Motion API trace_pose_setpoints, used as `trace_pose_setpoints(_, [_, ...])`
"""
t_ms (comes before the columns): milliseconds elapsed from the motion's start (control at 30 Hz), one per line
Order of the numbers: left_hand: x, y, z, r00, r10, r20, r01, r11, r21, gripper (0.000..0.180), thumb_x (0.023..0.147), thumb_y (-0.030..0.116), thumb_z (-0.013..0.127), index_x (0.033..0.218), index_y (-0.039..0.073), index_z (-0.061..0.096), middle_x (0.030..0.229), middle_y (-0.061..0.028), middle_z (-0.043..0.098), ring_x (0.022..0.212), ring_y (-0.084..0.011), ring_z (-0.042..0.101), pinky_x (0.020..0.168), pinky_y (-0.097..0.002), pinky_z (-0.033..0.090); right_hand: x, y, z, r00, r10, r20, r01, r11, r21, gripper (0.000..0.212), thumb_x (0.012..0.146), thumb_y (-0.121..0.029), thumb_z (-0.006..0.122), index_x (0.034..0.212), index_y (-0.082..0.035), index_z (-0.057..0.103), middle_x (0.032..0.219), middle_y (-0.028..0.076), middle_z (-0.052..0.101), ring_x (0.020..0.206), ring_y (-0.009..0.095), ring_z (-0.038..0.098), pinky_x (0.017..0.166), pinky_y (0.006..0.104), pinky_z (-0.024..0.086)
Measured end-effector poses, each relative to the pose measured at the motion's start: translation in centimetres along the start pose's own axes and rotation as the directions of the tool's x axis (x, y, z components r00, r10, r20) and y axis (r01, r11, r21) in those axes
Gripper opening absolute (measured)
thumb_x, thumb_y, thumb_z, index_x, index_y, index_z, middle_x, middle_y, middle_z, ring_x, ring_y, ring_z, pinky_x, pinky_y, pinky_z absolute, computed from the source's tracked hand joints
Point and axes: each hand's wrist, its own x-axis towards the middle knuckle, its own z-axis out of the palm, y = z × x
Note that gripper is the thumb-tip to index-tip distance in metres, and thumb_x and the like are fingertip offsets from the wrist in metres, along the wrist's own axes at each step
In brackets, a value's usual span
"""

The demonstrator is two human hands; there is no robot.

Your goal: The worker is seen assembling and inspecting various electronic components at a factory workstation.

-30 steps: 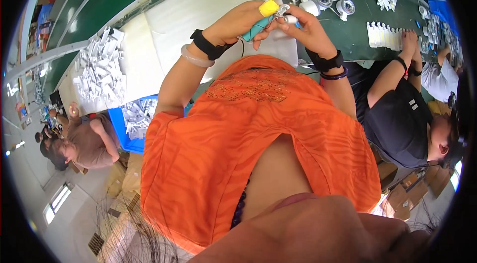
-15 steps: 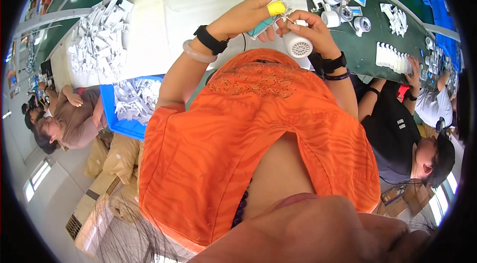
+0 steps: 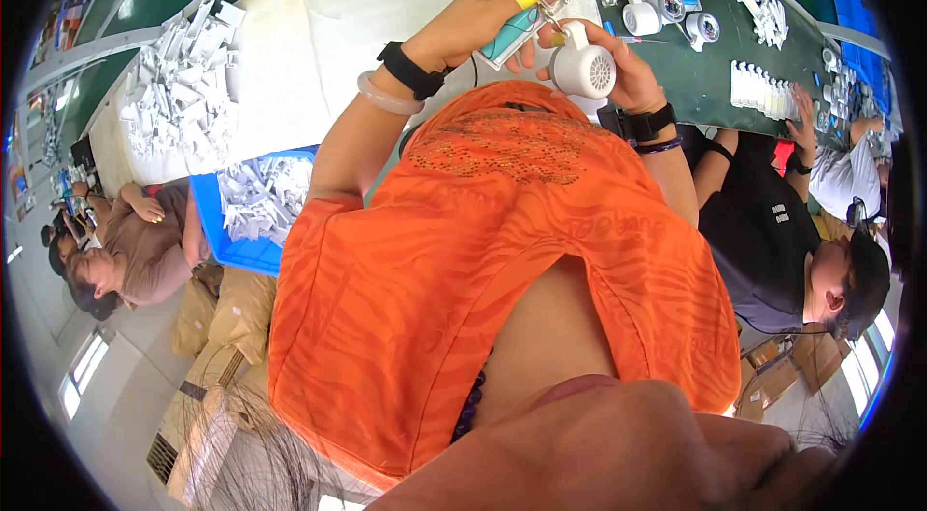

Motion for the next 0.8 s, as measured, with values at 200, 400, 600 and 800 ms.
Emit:
trace_pose_setpoints(200, [0.2, -0.8, -1.4, 0.996, -0.077, -0.041, 0.072, 0.991, -0.114, 0.052, 0.101, 0.045, 0.035, 0.121, 0.0, 0.053, 0.09, -0.0097, 0.064, 0.061, -0.0156, 0.062, 0.051, -0.0271, 0.054, -1.1, 1.6, -1.1, 0.975, 0.012, -0.221, -0.012, 1.0, 0.001, 0.074, 0.09, -0.037, 0.062, 0.144, 0.0, 0.028, 0.138, 0.018, 0.043, 0.128, 0.033, 0.046, 0.103, 0.0514, 0.041])
trace_pose_setpoints(400, [0.3, 0.0, -3.9, 0.991, -0.112, -0.078, 0.102, 0.987, -0.123, 0.052, 0.1, 0.045, 0.038, 0.121, 0.0, 0.053, 0.092, -0.0107, 0.064, 0.061, -0.0158, 0.062, 0.05, -0.0284, 0.055, 0.5, 2.1, -1.2, 0.965, -0.002, -0.262, -0.016, 0.998, -0.064, 0.06, 0.095, -0.028, 0.057, 0.141, 0.001, 0.032, 0.136, 0.016, 0.046, 0.124, 0.03, 0.05, 0.102, 0.0439, 0.044])
trace_pose_setpoints(600, [0.8, 1.2, -8.0, 0.978, -0.093, -0.187, 0.081, 0.994, -0.071, 0.044, 0.099, 0.039, 0.041, 0.117, 0.001, 0.053, 0.091, -0.0117, 0.064, 0.062, -0.018, 0.063, 0.05, -0.0312, 0.057, 2.3, 2.4, -1.5, 0.92, 0.121, -0.373, -0.197, 0.965, -0.174, 0.037, 0.097, -0.022, 0.053, 0.128, -0.001, 0.05, 0.12, 0.012, 0.06, 0.107, 0.022, 0.062, 0.09, 0.0336, 0.051])
trace_pose_setpoints(800, [3.8, 0.8, -15.5, 0.938, 0.071, -0.34, -0.111, 0.989, -0.099, 0.054, 0.097, 0.049, 0.045, 0.12, 0.001, 0.05, 0.098, -0.0159, 0.066, 0.068, -0.0225, 0.067, 0.056, -0.0352, 0.059, 3.8, 3.6, -3.2, 0.79, 0.173, -0.588, -0.356, 0.911, -0.21, 0.032, 0.097, -0.026, 0.055, 0.118, -0.002, 0.057, 0.11, 0.009, 0.064, 0.097, 0.019, 0.065, 0.083, 0.0301, 0.052])
